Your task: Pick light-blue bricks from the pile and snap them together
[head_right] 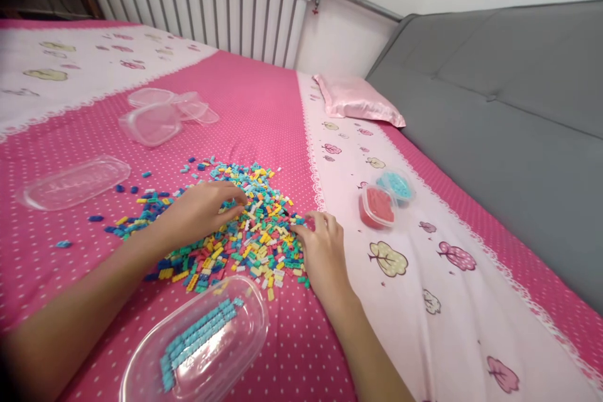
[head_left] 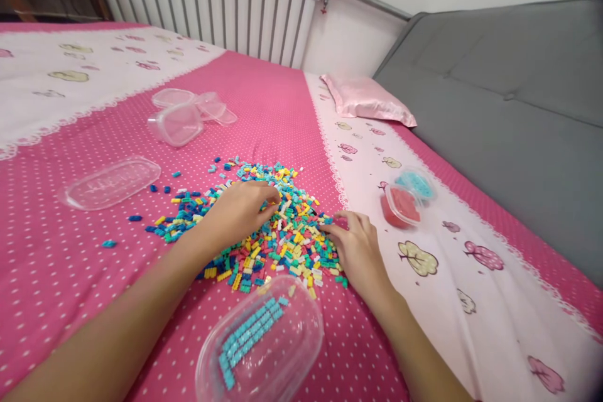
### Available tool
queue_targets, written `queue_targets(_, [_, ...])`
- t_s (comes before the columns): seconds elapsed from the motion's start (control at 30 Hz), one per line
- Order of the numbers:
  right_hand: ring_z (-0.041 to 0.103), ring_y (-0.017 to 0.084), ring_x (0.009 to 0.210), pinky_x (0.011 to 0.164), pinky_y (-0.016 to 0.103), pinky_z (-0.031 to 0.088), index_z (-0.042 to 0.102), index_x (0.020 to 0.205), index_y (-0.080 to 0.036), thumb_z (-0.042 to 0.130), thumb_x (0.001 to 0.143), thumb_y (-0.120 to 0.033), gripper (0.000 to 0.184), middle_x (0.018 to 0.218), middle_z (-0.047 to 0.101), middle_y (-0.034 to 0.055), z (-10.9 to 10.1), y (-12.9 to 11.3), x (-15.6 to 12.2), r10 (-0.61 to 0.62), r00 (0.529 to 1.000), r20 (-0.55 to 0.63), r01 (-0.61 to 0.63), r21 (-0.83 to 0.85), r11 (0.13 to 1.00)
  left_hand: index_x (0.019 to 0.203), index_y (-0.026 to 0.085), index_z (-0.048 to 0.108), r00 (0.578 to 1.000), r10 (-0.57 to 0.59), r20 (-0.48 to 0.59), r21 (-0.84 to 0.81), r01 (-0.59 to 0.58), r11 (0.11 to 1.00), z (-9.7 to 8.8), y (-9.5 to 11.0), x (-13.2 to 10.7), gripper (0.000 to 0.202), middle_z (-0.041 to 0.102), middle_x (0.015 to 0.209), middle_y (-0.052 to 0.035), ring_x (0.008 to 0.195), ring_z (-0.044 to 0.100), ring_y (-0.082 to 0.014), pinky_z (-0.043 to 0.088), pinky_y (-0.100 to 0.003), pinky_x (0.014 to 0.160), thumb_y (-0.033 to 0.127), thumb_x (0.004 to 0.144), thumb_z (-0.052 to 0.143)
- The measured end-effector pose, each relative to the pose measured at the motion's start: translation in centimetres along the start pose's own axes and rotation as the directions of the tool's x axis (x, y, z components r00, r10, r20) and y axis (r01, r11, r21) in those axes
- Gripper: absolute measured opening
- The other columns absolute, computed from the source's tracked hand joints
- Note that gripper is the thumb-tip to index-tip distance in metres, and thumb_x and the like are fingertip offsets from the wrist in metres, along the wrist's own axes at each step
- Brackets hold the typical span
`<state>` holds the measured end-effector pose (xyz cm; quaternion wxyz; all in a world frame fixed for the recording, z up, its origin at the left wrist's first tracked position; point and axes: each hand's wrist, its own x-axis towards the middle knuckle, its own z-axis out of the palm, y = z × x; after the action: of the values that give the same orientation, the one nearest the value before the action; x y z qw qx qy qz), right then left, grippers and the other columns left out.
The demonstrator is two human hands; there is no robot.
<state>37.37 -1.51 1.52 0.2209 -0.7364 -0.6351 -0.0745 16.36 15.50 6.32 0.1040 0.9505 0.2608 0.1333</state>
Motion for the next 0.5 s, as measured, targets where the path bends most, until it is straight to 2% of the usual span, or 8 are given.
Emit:
queue_targets(0.2, [0.054, 0.033, 0.113, 0.094, 0.054, 0.048, 0.079, 0.094, -0.028, 0.058, 0.098, -0.018, 0.023, 0.118, 0.068, 0.0126, -0.3, 0.0, 0.1, -0.033, 0.999, -0.006, 0.033, -0.014, 0.999, 0.099, 0.018, 0.074, 0.999, 0.02, -0.026, -0.012, -0.021, 1.0, 0.1, 0.3, 0.0, 0.021, 0.078, 0.102, -0.009, 0.097, 0.073, -0.0261, 0.052, -0.036, 0.085, 0.024, 0.097, 0.054])
queue_targets(0.43, [0.06, 0.029, 0.104, 0.096, 0.052, 0.046, 0.072, 0.093, -0.025, 0.059, 0.095, -0.023, 0.014, 0.105, 0.075, 0.0081, -1.1, 0.3, -0.4, -0.103, 0.994, 0.03, 0.099, 0.108, 0.989, 0.1, 0.017, 0.075, 0.996, -0.026, -0.09, -0.036, 0.022, 0.999, 0.2, 1.3, -0.1, 0.021, 0.08, 0.102, -0.0085, 0.098, 0.072, -0.0249, 0.051, -0.036, 0.088, 0.023, 0.096, 0.054])
queue_targets(0.5, [0.064, 0.029, 0.098, 0.095, 0.051, 0.047, 0.072, 0.091, -0.025, 0.061, 0.092, -0.028, 0.012, 0.097, 0.076, 0.0066, -1.2, 0.5, -0.5, -0.071, 0.997, -0.012, 0.072, 0.14, 0.988, 0.099, 0.016, 0.075, 0.995, -0.039, -0.096, -0.043, 0.035, 0.998, 0.4, 1.3, -0.1, 0.021, 0.079, 0.101, -0.0088, 0.098, 0.072, -0.0251, 0.05, -0.036, 0.087, 0.022, 0.096, 0.055])
